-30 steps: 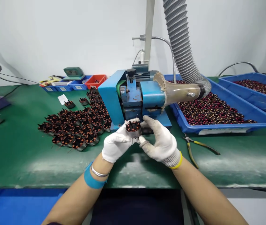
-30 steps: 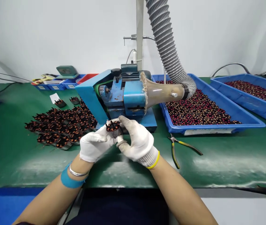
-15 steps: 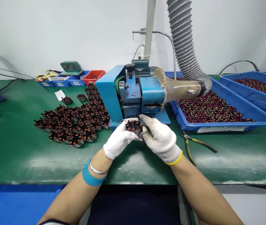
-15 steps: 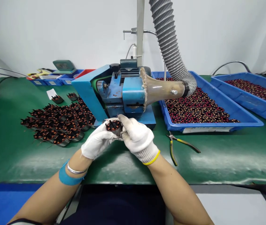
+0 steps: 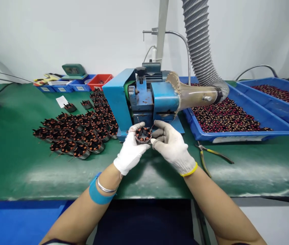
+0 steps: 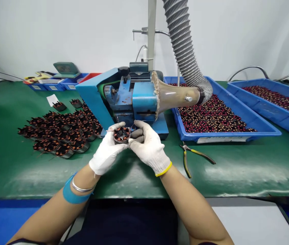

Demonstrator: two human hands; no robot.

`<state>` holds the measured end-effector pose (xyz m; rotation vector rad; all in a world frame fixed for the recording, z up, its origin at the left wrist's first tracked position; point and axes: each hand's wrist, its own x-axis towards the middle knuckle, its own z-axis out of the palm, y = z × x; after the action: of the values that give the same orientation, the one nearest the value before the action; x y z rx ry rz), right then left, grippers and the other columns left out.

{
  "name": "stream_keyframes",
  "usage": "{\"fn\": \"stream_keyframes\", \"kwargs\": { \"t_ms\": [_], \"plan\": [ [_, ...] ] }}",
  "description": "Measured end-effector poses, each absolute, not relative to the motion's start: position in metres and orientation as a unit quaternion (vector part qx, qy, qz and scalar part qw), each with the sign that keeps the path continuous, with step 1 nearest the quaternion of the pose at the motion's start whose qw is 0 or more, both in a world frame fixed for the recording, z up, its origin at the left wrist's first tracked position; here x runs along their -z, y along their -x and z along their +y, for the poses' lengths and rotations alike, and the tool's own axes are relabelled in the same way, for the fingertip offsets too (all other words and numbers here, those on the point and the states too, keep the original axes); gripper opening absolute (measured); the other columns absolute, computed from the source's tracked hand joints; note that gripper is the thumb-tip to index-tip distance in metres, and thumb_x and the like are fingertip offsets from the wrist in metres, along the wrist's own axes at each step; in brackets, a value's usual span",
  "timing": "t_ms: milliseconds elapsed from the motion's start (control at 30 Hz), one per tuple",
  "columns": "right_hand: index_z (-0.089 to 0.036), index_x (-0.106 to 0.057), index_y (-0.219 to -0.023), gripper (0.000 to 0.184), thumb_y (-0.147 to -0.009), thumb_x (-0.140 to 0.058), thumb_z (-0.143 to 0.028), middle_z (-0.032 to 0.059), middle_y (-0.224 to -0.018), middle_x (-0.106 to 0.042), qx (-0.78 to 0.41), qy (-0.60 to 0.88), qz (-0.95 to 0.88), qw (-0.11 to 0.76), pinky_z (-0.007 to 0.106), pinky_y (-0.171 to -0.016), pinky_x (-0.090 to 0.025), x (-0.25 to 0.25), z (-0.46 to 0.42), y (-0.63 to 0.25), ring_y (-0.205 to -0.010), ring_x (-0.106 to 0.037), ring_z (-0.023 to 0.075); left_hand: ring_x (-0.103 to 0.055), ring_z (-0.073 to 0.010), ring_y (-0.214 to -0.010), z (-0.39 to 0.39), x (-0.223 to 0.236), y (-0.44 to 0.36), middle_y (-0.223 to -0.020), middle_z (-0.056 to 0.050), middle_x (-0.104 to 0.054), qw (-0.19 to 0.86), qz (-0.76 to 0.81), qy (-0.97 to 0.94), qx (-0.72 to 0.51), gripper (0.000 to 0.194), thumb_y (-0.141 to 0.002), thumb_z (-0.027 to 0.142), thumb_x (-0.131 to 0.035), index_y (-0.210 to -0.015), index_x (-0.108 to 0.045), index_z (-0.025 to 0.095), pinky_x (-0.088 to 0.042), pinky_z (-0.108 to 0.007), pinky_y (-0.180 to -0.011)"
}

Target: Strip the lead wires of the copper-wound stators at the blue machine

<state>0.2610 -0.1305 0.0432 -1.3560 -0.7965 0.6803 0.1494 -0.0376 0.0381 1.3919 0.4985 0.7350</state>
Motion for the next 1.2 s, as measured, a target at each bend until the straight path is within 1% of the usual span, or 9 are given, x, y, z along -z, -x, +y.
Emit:
{"fn": "stream_keyframes", "kwargs": {
  "t_ms": [167, 333, 433, 533, 600, 667, 833, 1100, 1200],
  "plan": [
    [-0.014, -0.049, -0.128, 0.067, -0.062, -0.060, -0.018, -0.0051, -0.070, -0.054, -0.298, 0.637, -0.382, 0.600, 0.024, -0.053, -0.047, -0.039, -0.129, -0.259, -0.053, -0.051, 0.0090, -0.059, -0.0224, -0.109, -0.040, -0.037, -0.150, -0.116, -0.006, -0.059, 0.633, 0.217, -0.664, -0.333, 0.060, -0.058, 0.010, -0.069, -0.114, -0.050, 0.020, -0.045, -0.041, -0.102],
    [-0.022, -0.051, -0.130, 0.062, -0.069, -0.059, -0.016, -0.0043, -0.071, -0.058, -0.053, 0.719, -0.406, 0.562, 0.029, -0.064, -0.052, -0.050, -0.145, -0.275, -0.055, -0.053, 0.0111, -0.062, -0.0198, -0.091, -0.039, -0.034, -0.151, -0.100, -0.002, -0.060, 0.629, 0.247, -0.665, -0.318, 0.057, -0.054, 0.007, -0.066, -0.108, -0.052, 0.020, -0.049, -0.040, -0.091],
    [-0.022, -0.045, -0.136, 0.065, -0.073, -0.061, -0.021, 0.0035, -0.097, -0.064, 0.022, 0.689, -0.455, 0.564, 0.035, -0.081, -0.054, -0.055, -0.151, -0.283, -0.082, -0.063, 0.0187, -0.062, -0.0193, -0.089, -0.037, -0.033, -0.149, -0.101, -0.003, -0.060, 0.605, 0.254, -0.680, -0.329, 0.058, -0.055, 0.007, -0.064, -0.109, -0.052, 0.020, -0.049, -0.038, -0.089],
    [-0.022, -0.047, -0.134, 0.072, -0.068, -0.072, -0.030, 0.0099, -0.128, -0.056, 0.020, 0.654, -0.600, 0.461, 0.045, -0.101, -0.045, -0.053, -0.148, -0.284, -0.116, -0.054, 0.0290, -0.060, -0.0216, -0.100, -0.035, -0.032, -0.147, -0.108, -0.003, -0.060, 0.547, 0.255, -0.716, -0.351, 0.057, -0.054, 0.007, -0.063, -0.108, -0.055, 0.021, -0.047, -0.039, -0.094],
    [-0.020, -0.057, -0.124, 0.055, -0.072, -0.071, -0.034, 0.0114, -0.120, -0.061, 0.024, 0.664, -0.651, 0.368, 0.048, -0.099, -0.045, -0.048, -0.144, -0.282, -0.112, -0.056, 0.0307, -0.059, -0.0229, -0.103, -0.033, -0.033, -0.145, -0.108, -0.003, -0.061, 0.523, 0.252, -0.737, -0.346, 0.056, -0.054, 0.007, -0.061, -0.108, -0.055, 0.021, -0.046, -0.039, -0.096],
    [-0.018, -0.066, -0.106, 0.029, -0.082, -0.062, -0.033, 0.0098, -0.097, -0.067, 0.014, 0.681, -0.659, 0.320, 0.044, -0.087, -0.049, -0.044, -0.142, -0.282, -0.093, -0.061, 0.0268, -0.059, -0.0229, -0.102, -0.032, -0.034, -0.144, -0.107, -0.003, -0.061, 0.513, 0.248, -0.751, -0.334, 0.056, -0.054, 0.008, -0.060, -0.108, -0.055, 0.021, -0.046, -0.039, -0.095],
    [-0.019, -0.070, -0.087, 0.016, -0.087, -0.055, -0.025, 0.0027, -0.079, -0.067, -0.082, 0.651, -0.652, 0.380, 0.029, -0.069, -0.049, -0.054, -0.152, -0.291, -0.074, -0.062, 0.0167, -0.059, -0.0226, -0.097, -0.039, -0.038, -0.143, -0.104, -0.004, -0.059, 0.474, 0.243, -0.778, -0.332, 0.055, -0.052, 0.007, -0.060, -0.105, -0.053, 0.020, -0.047, -0.037, -0.089],
    [-0.017, -0.068, -0.076, 0.017, -0.084, -0.058, -0.028, 0.0012, -0.071, -0.066, -0.129, 0.677, -0.565, 0.454, 0.026, -0.060, -0.047, -0.071, -0.168, -0.304, -0.065, -0.059, 0.0146, -0.055, -0.0219, -0.092, -0.054, -0.038, -0.143, -0.098, -0.003, -0.053, 0.388, 0.201, -0.797, -0.416, 0.052, -0.051, 0.007, -0.063, -0.098, -0.047, 0.022, -0.045, -0.037, -0.087],
    [-0.018, -0.069, -0.076, 0.016, -0.082, -0.061, -0.030, 0.0014, -0.067, -0.066, -0.118, 0.680, -0.489, 0.534, 0.026, -0.056, -0.047, -0.071, -0.174, -0.319, -0.062, -0.059, 0.0148, -0.054, -0.0209, -0.088, -0.048, -0.036, -0.141, -0.095, -0.002, -0.050, 0.375, 0.216, -0.784, -0.445, 0.052, -0.050, 0.007, -0.065, -0.096, -0.045, 0.022, -0.044, -0.037, -0.087]
  ]
}}
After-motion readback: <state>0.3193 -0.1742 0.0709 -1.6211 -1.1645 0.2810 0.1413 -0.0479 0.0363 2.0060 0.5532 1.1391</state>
